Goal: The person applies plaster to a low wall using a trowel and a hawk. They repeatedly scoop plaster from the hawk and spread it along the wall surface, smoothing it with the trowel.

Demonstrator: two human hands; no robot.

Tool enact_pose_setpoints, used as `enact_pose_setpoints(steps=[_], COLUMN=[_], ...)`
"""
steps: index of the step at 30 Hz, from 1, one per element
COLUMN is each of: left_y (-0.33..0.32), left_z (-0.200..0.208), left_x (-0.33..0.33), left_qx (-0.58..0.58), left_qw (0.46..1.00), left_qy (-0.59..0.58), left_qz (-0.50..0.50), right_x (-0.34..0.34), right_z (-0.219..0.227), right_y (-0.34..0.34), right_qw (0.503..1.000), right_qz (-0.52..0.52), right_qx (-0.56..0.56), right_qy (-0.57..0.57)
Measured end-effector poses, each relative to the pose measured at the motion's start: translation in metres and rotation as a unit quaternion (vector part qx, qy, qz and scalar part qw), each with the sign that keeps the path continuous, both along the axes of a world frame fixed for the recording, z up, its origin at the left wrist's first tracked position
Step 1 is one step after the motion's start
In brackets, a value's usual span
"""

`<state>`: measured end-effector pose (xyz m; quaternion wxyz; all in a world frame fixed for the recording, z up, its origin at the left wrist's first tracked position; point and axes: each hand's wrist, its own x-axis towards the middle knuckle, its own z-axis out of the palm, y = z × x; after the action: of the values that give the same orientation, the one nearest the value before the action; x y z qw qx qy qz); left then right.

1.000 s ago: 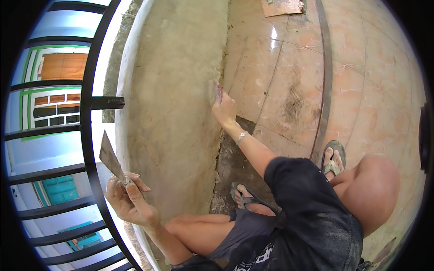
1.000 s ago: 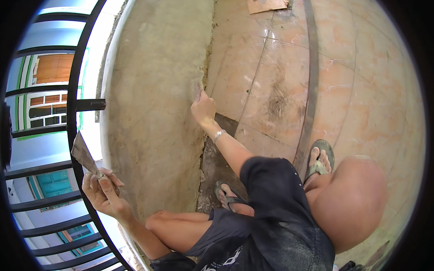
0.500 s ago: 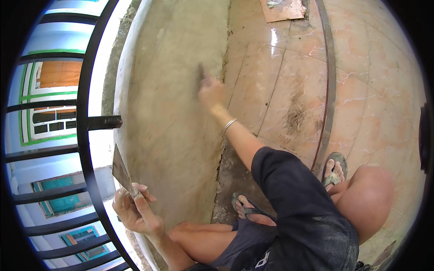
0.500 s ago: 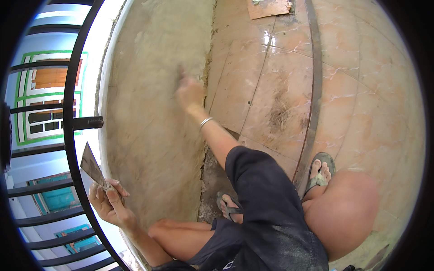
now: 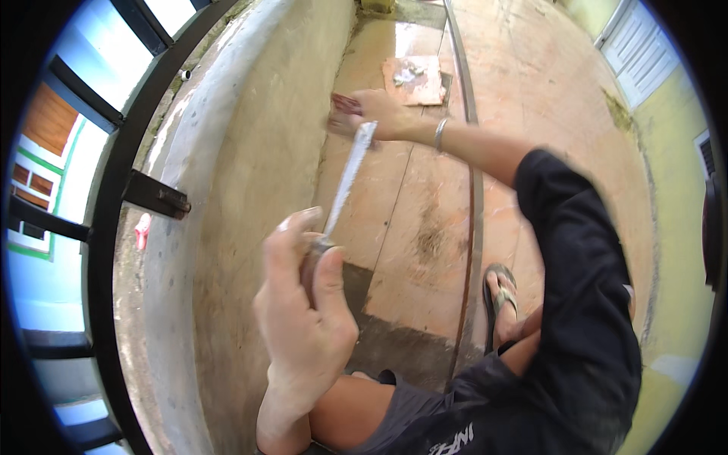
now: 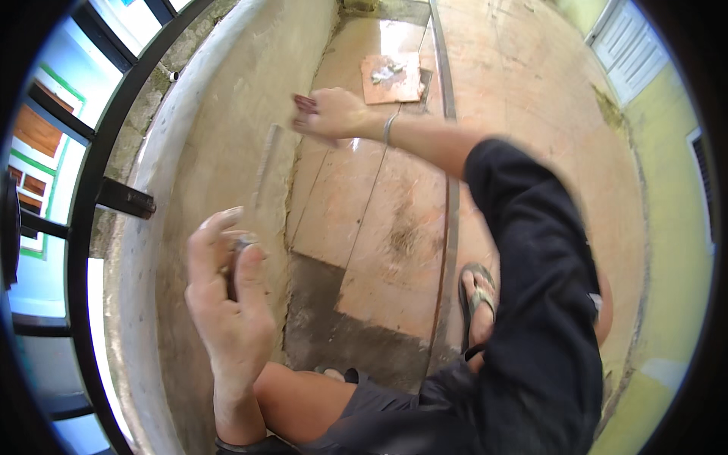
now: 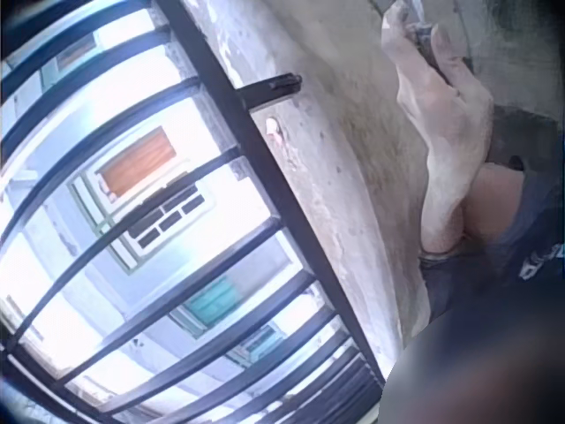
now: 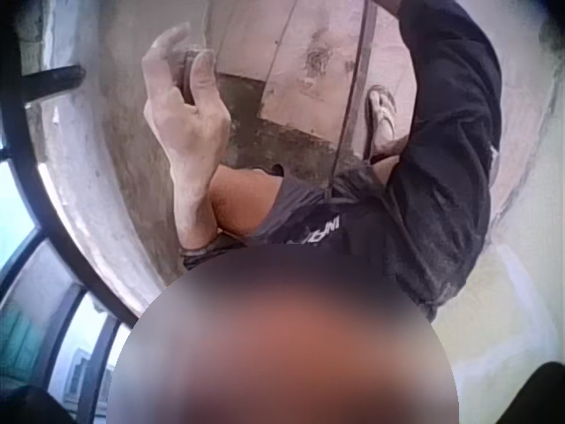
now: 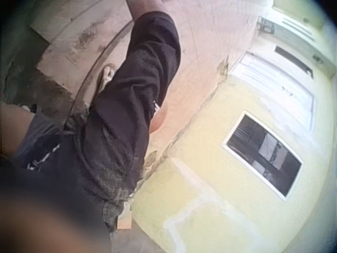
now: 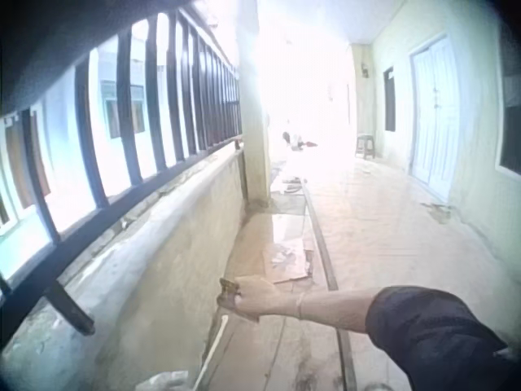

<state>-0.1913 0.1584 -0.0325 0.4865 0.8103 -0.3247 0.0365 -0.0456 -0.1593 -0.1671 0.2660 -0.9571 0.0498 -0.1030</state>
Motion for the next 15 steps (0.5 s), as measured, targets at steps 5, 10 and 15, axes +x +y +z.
enact_pose_setpoints(steps=[5, 10, 15], left_y=[-0.106, -0.268, -0.419], left_z=[-0.081, -0.189, -0.313], left_x=[0.071, 0.170, 0.286], left_qx=[-0.089, -0.054, 0.023], left_qw=[0.966, 0.940, 0.974], left_qy=[0.239, 0.338, 0.218], left_qz=[-0.035, -0.013, 0.064], right_x=[-0.024, -0.001, 0.070], right_z=[0.050, -0.022, -0.179], right_y=[-0.148, -0.307, -0.398], right_qw=[0.989, 0.936, 0.950], right_qz=[-0.005, -0.161, -0.251], right_qx=[-0.146, 0.313, 0.173], right_qy=[0.037, 0.002, -0.069])
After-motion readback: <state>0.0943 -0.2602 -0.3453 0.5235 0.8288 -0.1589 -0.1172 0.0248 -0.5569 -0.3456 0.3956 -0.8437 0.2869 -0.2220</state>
